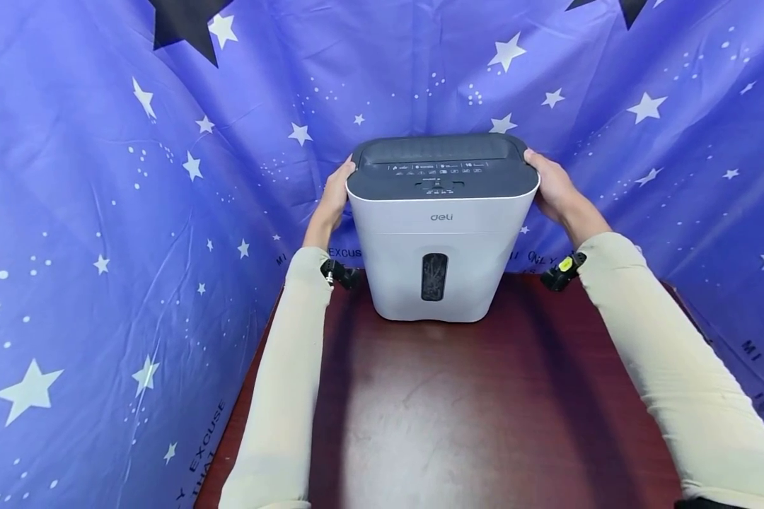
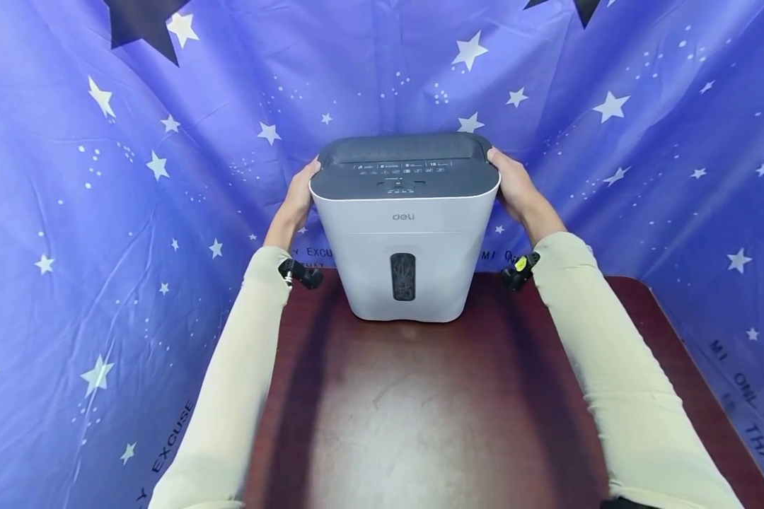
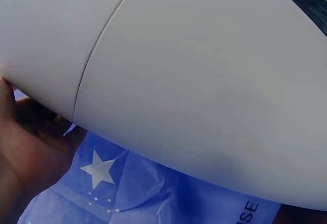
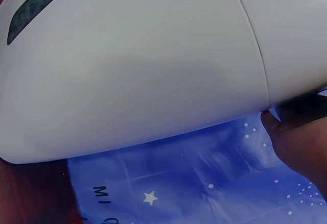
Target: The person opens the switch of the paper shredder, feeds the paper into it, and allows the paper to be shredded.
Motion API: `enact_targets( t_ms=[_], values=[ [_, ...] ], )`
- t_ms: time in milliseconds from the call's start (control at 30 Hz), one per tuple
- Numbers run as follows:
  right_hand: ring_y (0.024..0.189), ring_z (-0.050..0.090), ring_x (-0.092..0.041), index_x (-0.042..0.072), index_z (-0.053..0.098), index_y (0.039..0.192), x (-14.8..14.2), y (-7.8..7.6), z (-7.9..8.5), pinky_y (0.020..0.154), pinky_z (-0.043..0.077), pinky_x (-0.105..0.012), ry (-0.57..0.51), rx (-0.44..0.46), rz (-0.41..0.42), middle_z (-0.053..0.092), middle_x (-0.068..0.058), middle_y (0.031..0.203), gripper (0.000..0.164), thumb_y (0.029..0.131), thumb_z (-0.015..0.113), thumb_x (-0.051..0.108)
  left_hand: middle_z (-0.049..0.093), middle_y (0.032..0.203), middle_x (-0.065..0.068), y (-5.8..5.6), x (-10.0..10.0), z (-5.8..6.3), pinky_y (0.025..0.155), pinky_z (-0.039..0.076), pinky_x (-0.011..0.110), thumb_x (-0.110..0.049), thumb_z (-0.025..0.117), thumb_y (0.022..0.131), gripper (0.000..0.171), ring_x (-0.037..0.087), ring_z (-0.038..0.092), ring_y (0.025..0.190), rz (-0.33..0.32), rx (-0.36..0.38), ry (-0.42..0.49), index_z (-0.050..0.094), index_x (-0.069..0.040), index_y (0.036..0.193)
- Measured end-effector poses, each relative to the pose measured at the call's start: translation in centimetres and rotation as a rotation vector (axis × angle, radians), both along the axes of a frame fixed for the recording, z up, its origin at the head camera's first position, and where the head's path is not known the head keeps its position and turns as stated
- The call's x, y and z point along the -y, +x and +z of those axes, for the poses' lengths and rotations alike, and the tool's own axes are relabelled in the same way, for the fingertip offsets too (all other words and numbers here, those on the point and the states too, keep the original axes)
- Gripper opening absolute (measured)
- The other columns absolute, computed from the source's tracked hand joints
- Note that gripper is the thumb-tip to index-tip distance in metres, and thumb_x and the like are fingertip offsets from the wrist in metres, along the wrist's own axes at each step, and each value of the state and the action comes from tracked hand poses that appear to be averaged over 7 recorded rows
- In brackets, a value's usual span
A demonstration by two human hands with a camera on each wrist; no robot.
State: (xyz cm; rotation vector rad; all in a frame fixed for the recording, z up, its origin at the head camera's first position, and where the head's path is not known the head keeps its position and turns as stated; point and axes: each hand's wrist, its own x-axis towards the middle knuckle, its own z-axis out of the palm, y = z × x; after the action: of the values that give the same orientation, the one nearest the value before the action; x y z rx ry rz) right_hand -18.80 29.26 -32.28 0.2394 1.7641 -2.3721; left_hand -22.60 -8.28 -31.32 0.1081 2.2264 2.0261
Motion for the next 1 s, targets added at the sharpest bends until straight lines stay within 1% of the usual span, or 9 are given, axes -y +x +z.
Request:
enact_targets(
  t_ms=[100, 200, 333, 500, 733, 933, 1000],
  values=[
    [0.152, 0.027, -0.007, 0.008, 0.019, 0.163, 0.07, -0.03, 0.08, 0.124, 0.022, -0.017, 0.004, 0.015, 0.005, 0.023, 0.001, 0.171, 0.065, 0.109, 0.042, 0.036, 0.030, 0.168, 0.001, -0.06, 0.04, -0.04, 0.124, 0.023, 0.018, -0.023, 0.033, 0.110, 0.051, 0.011, 0.025, 0.156, 0.000, 0.007, 0.004, 0.032, -0.010, 0.159],
    [0.154, 0.023, -0.005, 0.009, 0.017, 0.163, 0.09, 0.04, 0.03, 0.125, 0.019, -0.017, 0.013, 0.016, 0.007, 0.017, 0.000, 0.172, 0.064, 0.109, 0.041, 0.036, 0.031, 0.167, 0.001, 0.00, 0.04, -0.11, 0.124, 0.024, 0.019, -0.023, 0.033, 0.110, 0.051, 0.011, 0.026, 0.155, 0.002, 0.012, 0.009, 0.033, -0.010, 0.159],
    [0.154, 0.023, -0.006, 0.008, 0.018, 0.163, 0.07, 0.06, -0.08, 0.125, 0.019, -0.016, 0.025, 0.003, 0.012, 0.018, -0.001, 0.172, 0.064, 0.110, 0.040, 0.035, 0.033, 0.167, 0.002, 0.08, 0.06, -0.16, 0.124, 0.026, 0.020, -0.022, 0.033, 0.109, 0.051, 0.011, 0.028, 0.155, 0.010, 0.009, 0.016, 0.035, -0.009, 0.158],
    [0.153, 0.024, -0.007, 0.006, 0.019, 0.162, 0.13, -0.04, 0.08, 0.125, 0.020, -0.016, 0.008, -0.019, 0.019, 0.019, -0.003, 0.171, 0.063, 0.110, 0.040, 0.034, 0.033, 0.167, 0.002, 0.05, 0.13, -0.02, 0.124, 0.027, 0.020, -0.021, 0.033, 0.109, 0.051, 0.011, 0.028, 0.155, 0.021, -0.003, 0.025, 0.035, -0.008, 0.158],
    [0.154, 0.024, -0.007, 0.007, 0.018, 0.162, 0.15, -0.24, 0.37, 0.125, 0.020, -0.017, 0.020, -0.019, 0.017, 0.019, -0.001, 0.171, 0.064, 0.110, 0.041, 0.035, 0.030, 0.168, 0.001, -0.01, 0.19, 0.30, 0.125, 0.023, 0.019, -0.024, 0.034, 0.110, 0.052, 0.011, 0.025, 0.156, 0.022, 0.002, 0.008, 0.032, -0.009, 0.159],
    [0.154, 0.023, -0.006, 0.007, 0.016, 0.163, -0.06, -0.06, 0.06, 0.125, 0.020, -0.017, 0.013, -0.010, 0.017, 0.018, -0.001, 0.172, 0.065, 0.110, 0.041, 0.035, 0.030, 0.168, 0.001, -0.12, 0.09, -0.02, 0.125, 0.025, 0.022, -0.022, 0.033, 0.109, 0.051, 0.011, 0.025, 0.156, 0.011, 0.001, 0.017, 0.033, -0.008, 0.159],
    [0.154, 0.023, -0.006, 0.007, 0.015, 0.163, -0.14, -0.02, -0.03, 0.125, 0.019, -0.017, 0.015, -0.012, 0.017, 0.017, -0.001, 0.172, 0.065, 0.110, 0.041, 0.035, 0.031, 0.168, 0.001, -0.11, 0.00, -0.14, 0.125, 0.025, 0.021, -0.022, 0.033, 0.109, 0.051, 0.011, 0.026, 0.155, 0.009, 0.003, 0.020, 0.033, -0.009, 0.159]
  ],
)
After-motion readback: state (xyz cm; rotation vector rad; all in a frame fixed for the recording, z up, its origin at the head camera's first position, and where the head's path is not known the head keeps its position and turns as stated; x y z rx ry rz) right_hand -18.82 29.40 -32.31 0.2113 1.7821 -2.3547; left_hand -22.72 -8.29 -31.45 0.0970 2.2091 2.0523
